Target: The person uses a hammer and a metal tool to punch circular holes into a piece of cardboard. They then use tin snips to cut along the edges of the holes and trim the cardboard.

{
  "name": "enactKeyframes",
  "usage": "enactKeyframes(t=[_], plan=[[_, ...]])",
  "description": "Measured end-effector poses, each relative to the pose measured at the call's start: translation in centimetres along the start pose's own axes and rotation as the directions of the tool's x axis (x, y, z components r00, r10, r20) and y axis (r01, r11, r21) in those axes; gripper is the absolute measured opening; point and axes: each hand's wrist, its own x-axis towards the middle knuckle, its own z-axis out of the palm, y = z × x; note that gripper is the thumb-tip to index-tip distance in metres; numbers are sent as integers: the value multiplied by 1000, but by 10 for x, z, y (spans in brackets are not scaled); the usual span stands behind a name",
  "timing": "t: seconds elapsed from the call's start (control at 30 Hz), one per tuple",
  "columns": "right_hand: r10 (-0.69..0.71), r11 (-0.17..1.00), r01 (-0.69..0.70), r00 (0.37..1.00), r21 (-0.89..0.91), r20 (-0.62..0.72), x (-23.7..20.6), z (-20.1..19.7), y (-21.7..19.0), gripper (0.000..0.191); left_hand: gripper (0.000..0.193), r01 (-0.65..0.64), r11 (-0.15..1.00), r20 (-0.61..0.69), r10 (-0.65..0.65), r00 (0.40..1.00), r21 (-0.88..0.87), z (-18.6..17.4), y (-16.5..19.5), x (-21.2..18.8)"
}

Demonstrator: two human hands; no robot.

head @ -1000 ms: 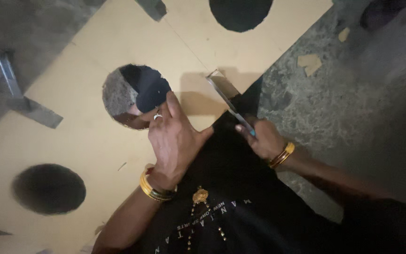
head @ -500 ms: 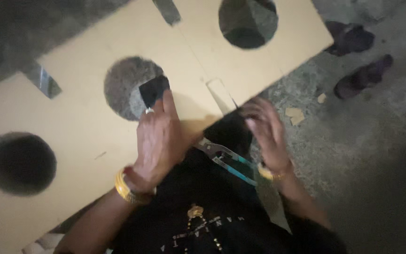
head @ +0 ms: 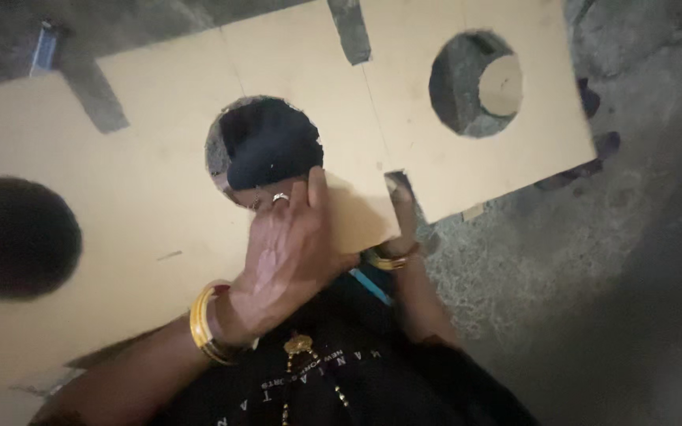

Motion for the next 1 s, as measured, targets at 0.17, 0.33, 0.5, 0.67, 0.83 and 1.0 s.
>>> enactKeyframes(t=[0.17,0.33,0.5,0.67,0.83,1.0], plan=[[105,417,213,954,-883,280,-1,-49,-59,27,108,71,997,194,-76,978,33,12,-16,11],[127,-393,26,992,-919,-27,-20,-47,-151,60,128,18,990,132,-37,991,143,30,-45,14],[379,-171,137,923,-976,63,-89,0,-136,62,135,12,961,24,-20,1000,275,-14,-94,-41],[476,-235,232,874,-944,96,-121,25,-99,36,145,232,823,108,-333,937,519,-71,-139,-111],[368,-263,250,919,-932,143,-112,21,-106,17,143,228,864,153,-326,933,449,-71,-145,-115],[532,-109,99,847,-989,26,-110,-6,-102,39,121,96,922,54,-125,991,375,-60,-133,-102]])
